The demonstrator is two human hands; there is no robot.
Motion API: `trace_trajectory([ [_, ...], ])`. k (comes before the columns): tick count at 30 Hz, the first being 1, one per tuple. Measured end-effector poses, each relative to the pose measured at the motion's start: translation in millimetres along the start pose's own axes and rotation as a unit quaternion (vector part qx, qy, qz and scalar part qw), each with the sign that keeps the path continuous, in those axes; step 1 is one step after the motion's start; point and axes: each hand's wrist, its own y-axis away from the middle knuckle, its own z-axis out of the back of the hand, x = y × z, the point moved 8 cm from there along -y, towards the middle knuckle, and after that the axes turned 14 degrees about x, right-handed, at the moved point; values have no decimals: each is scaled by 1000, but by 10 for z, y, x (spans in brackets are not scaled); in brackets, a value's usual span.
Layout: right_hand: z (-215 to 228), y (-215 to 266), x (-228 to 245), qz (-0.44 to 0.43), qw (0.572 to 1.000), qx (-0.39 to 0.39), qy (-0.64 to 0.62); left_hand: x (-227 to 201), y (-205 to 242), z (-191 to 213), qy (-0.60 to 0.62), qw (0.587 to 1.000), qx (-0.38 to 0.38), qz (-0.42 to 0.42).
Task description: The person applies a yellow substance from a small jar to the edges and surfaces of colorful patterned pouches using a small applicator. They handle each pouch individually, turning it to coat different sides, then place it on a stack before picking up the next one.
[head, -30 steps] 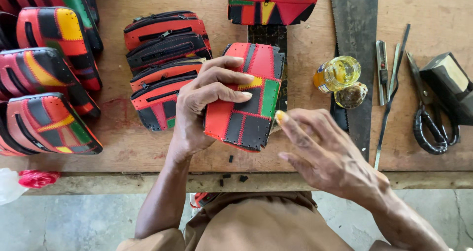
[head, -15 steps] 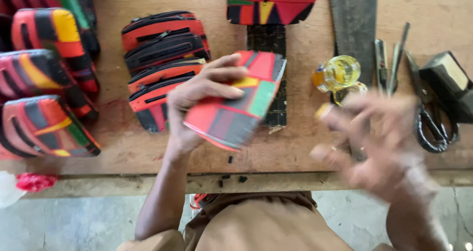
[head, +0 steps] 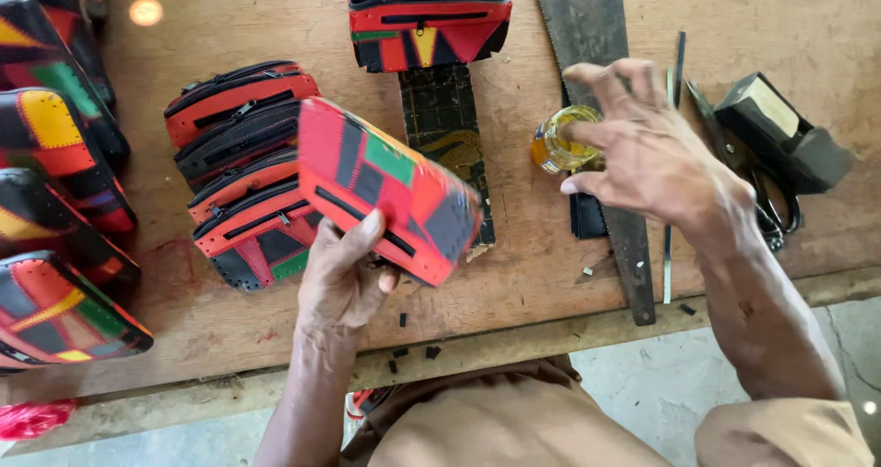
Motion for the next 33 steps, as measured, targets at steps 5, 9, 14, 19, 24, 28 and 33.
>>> trace_trajectory([
  [5, 83, 210, -50, 24, 998, -49, -17, 122, -49, 30, 8, 998, -53, 14],
  [9, 187, 526, -89, 58, 989, -132, -39, 130, -71, -75, -6, 999, -30, 27],
  [14, 232, 750, -220, 38, 978, -185, -95, 214, -127, -118, 69, 995, -65, 22],
  [19, 250, 1111, -427, 29, 893, -329, -305, 341, -180, -75, 173, 981, -90, 27],
  [24, 249, 1136, 128, 119, 889, -376, -233, 343, -246, -96, 167, 983, -81, 12],
  [28, 43, 788, 643, 219, 903, -231, -289, 320, -234, -127, 135, 986, -93, 5],
  [33, -17, 636, 874, 258, 900, -166, -309, 271, -234, -190, 123, 988, -88, -16],
])
